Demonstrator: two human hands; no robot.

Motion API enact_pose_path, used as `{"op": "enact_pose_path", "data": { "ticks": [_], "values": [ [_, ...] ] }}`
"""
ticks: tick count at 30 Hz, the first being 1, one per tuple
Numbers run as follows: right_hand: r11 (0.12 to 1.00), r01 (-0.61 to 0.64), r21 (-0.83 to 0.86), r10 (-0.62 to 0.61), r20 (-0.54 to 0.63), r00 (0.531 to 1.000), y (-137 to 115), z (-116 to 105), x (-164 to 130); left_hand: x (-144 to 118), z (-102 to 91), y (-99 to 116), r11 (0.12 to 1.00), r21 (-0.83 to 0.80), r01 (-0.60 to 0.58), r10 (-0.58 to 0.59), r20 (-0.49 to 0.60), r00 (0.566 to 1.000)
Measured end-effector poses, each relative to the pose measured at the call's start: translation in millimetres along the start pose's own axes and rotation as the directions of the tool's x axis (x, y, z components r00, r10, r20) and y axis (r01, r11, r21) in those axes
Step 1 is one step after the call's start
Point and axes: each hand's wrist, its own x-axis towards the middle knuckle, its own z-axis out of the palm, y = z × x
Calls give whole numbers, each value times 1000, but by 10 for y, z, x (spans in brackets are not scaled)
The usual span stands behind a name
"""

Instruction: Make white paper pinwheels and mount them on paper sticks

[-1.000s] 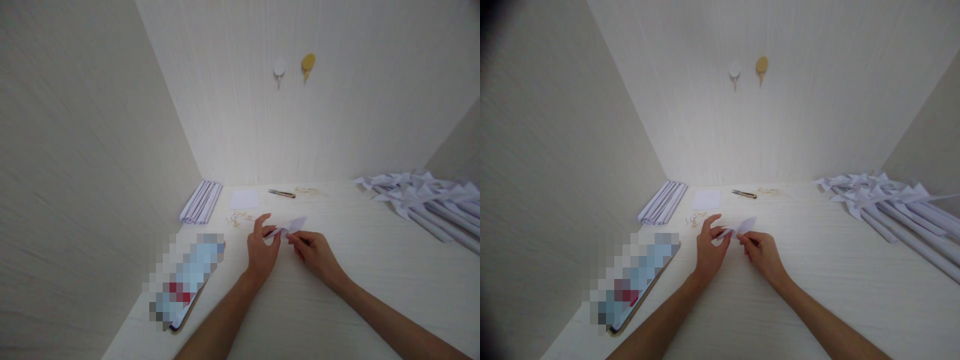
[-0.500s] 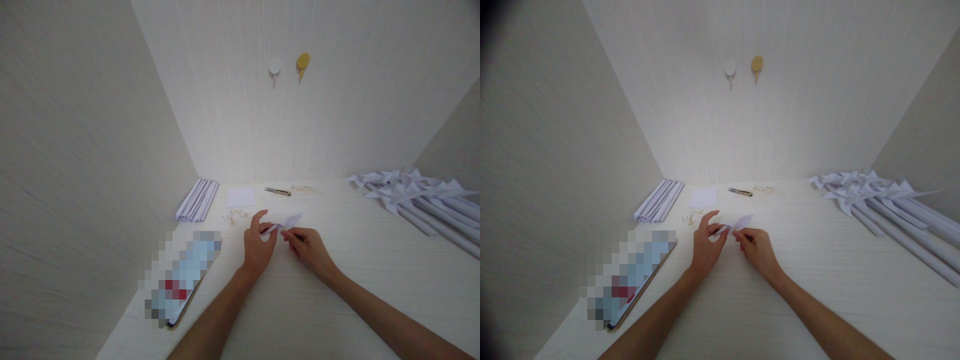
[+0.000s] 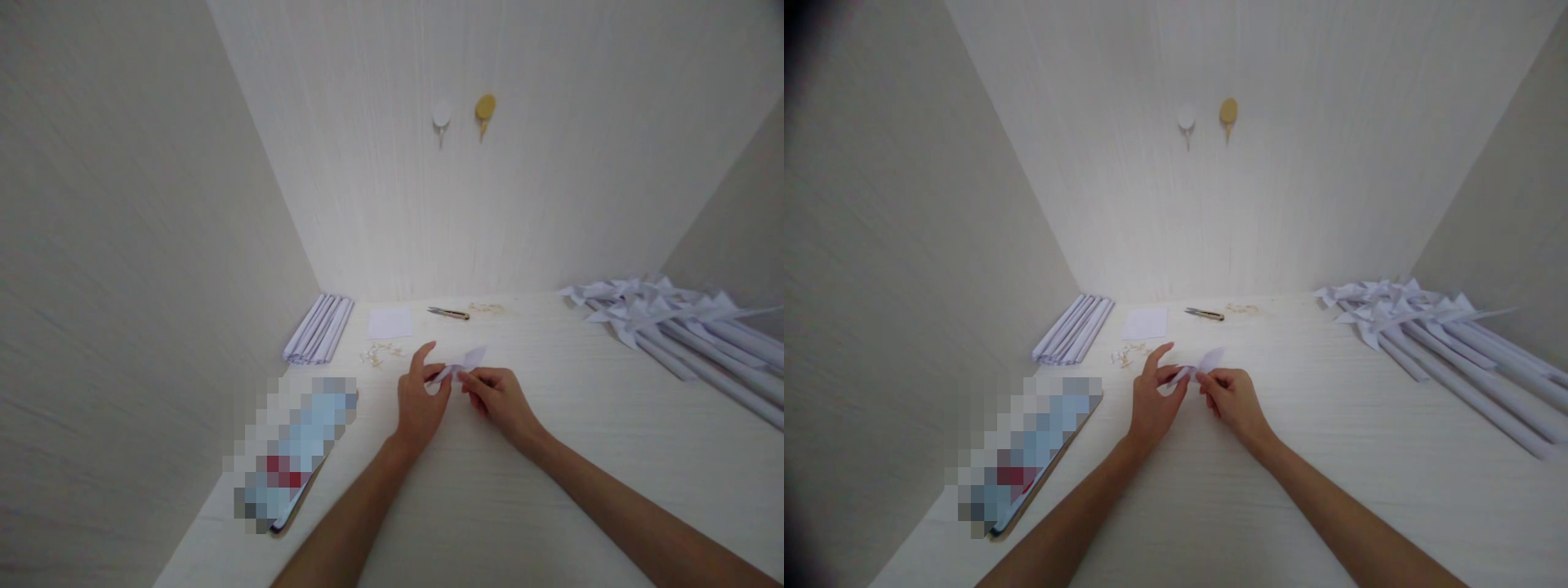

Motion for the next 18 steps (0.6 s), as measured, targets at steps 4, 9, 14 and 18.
{"op": "enact_pose_path", "data": {
  "ticks": [4,9,14,18],
  "values": [
    [977,101,-187,-126,-128,984,-40,-8,-31,-17,18,30,996,-81,48,-48,2,999],
    [933,159,-323,-232,-203,951,-65,-8,-69,1,-3,39,963,-233,132,-122,57,991],
    [990,101,-97,-112,-111,987,-32,-18,-35,68,-32,7,909,-364,204,-168,126,978],
    [999,40,33,-39,-44,998,-4,-32,7,98,-46,16,881,-393,264,-239,113,964]
  ]
}}
